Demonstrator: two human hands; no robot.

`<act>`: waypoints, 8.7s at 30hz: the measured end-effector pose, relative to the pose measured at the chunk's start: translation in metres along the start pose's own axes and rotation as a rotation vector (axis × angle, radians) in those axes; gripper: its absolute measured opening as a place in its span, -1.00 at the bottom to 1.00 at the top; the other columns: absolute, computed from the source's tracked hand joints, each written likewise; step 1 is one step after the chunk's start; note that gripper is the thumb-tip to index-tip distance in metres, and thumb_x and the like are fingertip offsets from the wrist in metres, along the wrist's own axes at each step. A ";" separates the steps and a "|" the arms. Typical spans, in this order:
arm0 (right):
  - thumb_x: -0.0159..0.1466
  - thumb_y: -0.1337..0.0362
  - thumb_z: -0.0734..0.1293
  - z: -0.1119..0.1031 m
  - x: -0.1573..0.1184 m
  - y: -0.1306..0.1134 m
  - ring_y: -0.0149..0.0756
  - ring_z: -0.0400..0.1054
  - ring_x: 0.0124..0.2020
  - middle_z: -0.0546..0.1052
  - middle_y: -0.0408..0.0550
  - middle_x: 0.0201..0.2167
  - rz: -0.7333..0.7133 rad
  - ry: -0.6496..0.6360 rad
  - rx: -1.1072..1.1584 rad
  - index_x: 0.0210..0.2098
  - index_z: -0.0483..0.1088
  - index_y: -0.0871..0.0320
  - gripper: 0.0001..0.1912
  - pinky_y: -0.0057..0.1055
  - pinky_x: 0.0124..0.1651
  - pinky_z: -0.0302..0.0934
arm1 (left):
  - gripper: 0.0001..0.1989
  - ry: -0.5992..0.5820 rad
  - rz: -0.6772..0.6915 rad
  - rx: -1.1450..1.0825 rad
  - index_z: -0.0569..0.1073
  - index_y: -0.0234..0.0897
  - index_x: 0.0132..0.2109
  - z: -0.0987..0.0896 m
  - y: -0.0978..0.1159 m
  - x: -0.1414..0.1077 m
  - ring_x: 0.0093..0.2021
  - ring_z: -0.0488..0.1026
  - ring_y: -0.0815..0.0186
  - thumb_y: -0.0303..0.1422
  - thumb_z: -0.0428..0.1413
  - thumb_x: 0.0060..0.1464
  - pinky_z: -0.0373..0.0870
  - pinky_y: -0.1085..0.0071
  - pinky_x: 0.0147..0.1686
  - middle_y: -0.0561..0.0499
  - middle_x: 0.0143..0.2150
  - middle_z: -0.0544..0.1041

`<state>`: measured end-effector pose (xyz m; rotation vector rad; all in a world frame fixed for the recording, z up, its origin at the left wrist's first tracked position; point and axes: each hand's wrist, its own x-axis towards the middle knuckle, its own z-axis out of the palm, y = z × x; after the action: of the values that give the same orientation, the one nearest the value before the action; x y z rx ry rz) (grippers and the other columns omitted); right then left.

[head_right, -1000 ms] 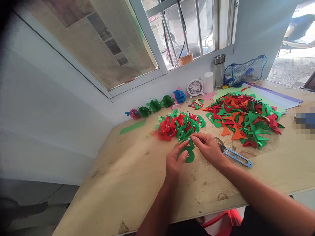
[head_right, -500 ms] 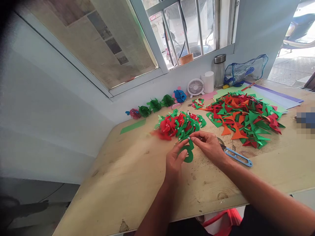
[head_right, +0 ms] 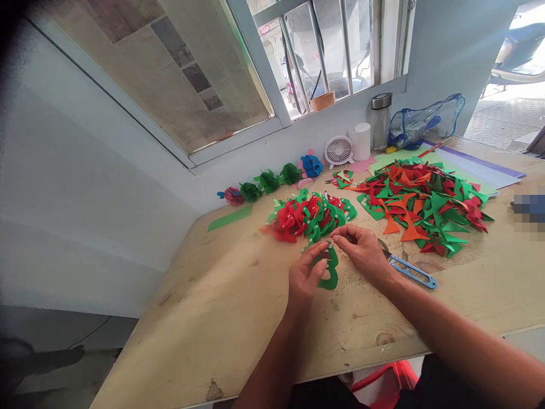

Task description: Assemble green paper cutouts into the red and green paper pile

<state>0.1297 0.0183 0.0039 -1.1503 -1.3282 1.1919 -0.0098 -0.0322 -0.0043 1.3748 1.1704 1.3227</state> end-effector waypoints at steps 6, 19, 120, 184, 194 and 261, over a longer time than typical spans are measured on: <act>0.08 0.00 0.33 -0.001 0.000 -0.003 -0.39 0.23 -0.52 0.41 -0.13 -0.58 -0.005 -0.045 -0.038 -0.48 0.43 0.17 -0.67 -0.44 -0.46 0.13 | -0.63 0.044 -0.007 -0.020 0.47 -0.26 0.01 0.000 -0.004 0.000 -0.12 0.45 0.23 -0.32 0.08 0.04 0.41 0.29 -0.11 -0.14 0.08 0.41; 0.02 -0.03 0.37 0.000 0.000 -0.001 -0.46 0.10 -0.58 0.29 -0.22 -0.64 0.087 -0.103 0.017 -0.54 0.37 0.17 -0.64 -0.46 -0.52 0.00 | -0.65 0.033 0.023 0.030 0.48 -0.24 0.01 0.001 -0.001 -0.001 0.17 0.27 0.13 -0.37 0.09 0.04 0.15 0.16 0.18 -0.12 0.08 0.44; -0.02 -0.04 0.39 -0.001 0.000 -0.002 -0.46 0.09 -0.58 0.30 -0.21 -0.65 0.135 -0.061 0.082 -0.51 0.41 0.17 -0.63 -0.46 -0.51 0.00 | -0.61 0.050 0.233 0.365 0.40 -0.30 0.08 0.005 -0.001 -0.003 0.08 0.37 0.18 -0.44 0.02 0.08 0.37 0.22 0.03 -0.16 0.09 0.43; -0.07 -0.04 0.42 0.001 0.003 0.005 -0.46 0.11 -0.59 0.31 -0.21 -0.66 0.151 -0.081 0.120 -0.53 0.42 0.18 -0.62 -0.45 -0.50 0.00 | -0.56 -0.068 0.462 0.703 0.30 -0.31 0.13 0.007 -0.005 -0.007 0.21 0.24 0.16 -0.47 0.00 0.08 0.25 0.18 0.17 -0.21 0.20 0.30; -0.03 -0.07 0.39 0.002 0.001 0.002 -0.48 0.08 -0.59 0.27 -0.23 -0.66 0.150 -0.091 0.145 -0.51 0.41 0.19 -0.60 -0.48 -0.51 -0.01 | -0.54 -0.048 0.494 0.750 0.27 -0.36 0.15 0.008 -0.009 -0.006 0.19 0.28 0.19 -0.46 -0.01 0.07 0.29 0.23 0.14 -0.21 0.17 0.34; 0.08 -0.04 0.31 -0.002 0.002 0.005 -0.46 0.06 -0.60 0.25 -0.22 -0.66 0.089 -0.076 0.041 -0.56 0.34 0.17 -0.62 -0.47 -0.55 -0.02 | -0.70 -0.102 0.497 0.675 0.46 -0.19 -0.02 0.008 -0.003 -0.008 0.09 0.35 0.18 -0.32 0.04 0.10 0.34 0.19 0.05 -0.14 0.15 0.36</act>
<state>0.1317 0.0207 -0.0006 -1.1550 -1.3139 1.3332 -0.0017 -0.0399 -0.0092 2.3095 1.3164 1.1996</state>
